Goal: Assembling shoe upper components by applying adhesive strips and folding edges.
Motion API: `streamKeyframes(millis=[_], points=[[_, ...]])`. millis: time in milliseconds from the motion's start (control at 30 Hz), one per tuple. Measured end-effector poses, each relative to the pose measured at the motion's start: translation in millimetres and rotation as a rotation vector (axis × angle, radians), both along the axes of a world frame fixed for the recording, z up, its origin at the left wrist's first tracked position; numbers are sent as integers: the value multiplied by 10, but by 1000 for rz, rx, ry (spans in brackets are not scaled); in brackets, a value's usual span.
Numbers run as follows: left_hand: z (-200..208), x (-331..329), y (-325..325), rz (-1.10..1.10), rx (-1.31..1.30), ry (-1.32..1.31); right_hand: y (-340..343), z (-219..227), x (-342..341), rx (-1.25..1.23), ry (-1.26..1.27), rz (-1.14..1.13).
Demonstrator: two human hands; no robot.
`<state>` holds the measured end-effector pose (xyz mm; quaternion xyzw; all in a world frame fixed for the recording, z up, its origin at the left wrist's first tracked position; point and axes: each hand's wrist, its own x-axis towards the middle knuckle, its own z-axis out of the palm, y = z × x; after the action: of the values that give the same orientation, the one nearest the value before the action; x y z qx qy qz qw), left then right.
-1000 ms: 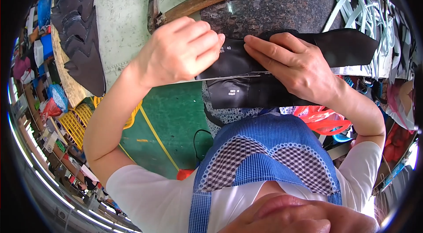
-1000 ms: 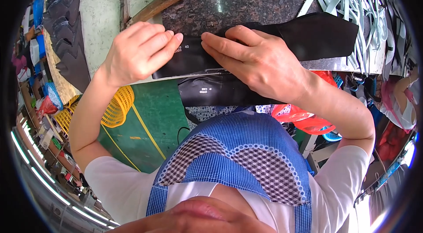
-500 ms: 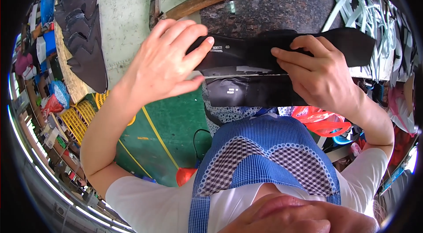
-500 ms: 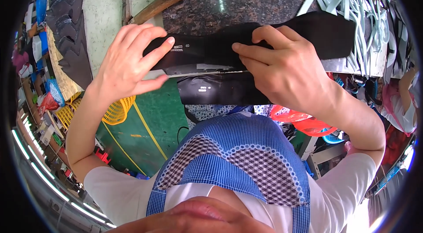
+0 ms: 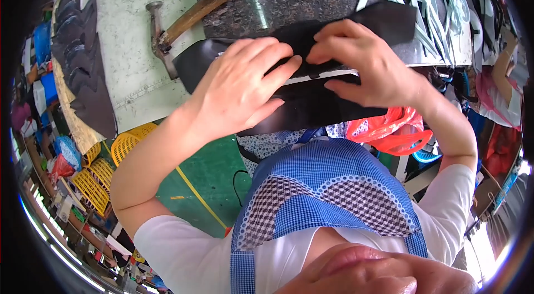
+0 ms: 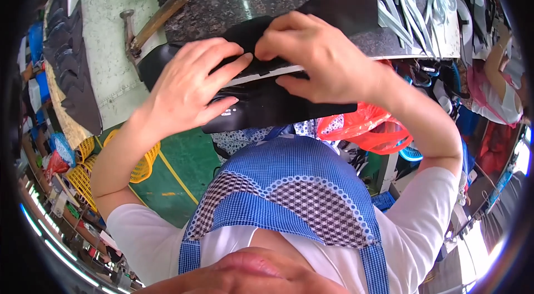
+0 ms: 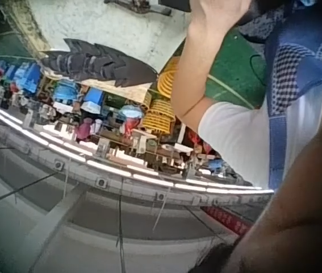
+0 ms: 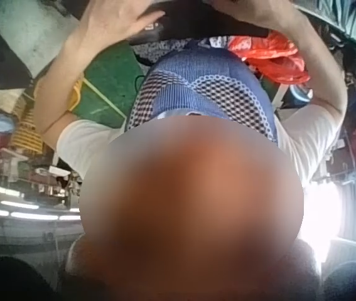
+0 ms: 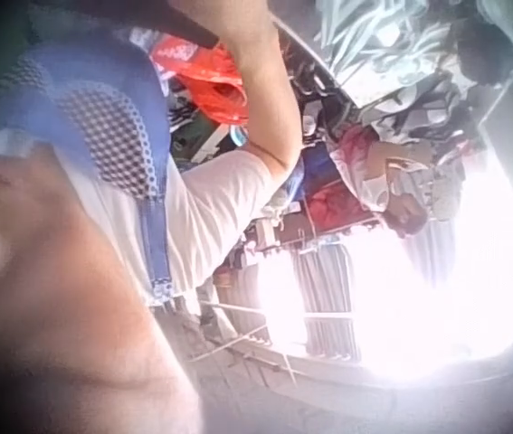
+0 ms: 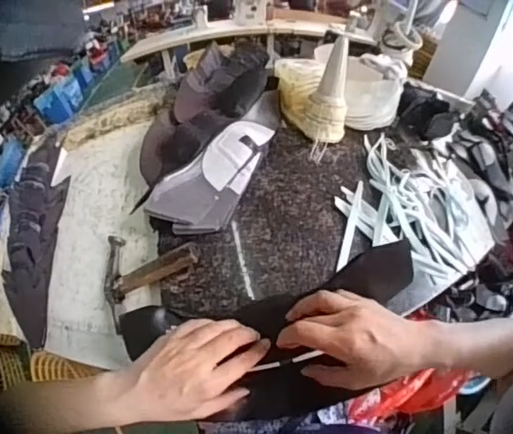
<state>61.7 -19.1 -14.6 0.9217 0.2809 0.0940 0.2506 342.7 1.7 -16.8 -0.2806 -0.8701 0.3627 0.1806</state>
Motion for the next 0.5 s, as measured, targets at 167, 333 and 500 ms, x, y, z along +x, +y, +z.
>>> streamKeyframes(millis=[167, 333, 500], points=[[-188, -444, -497, 236, 99, 183, -244, -88, -226, 598, -115, -61], [0, -679, -199, 340, 272, -32, -68, -51, -284, 500, -63, 106], [327, -150, 593, 574, 299, -468, -916, -410, -168, 350, -111, 191]])
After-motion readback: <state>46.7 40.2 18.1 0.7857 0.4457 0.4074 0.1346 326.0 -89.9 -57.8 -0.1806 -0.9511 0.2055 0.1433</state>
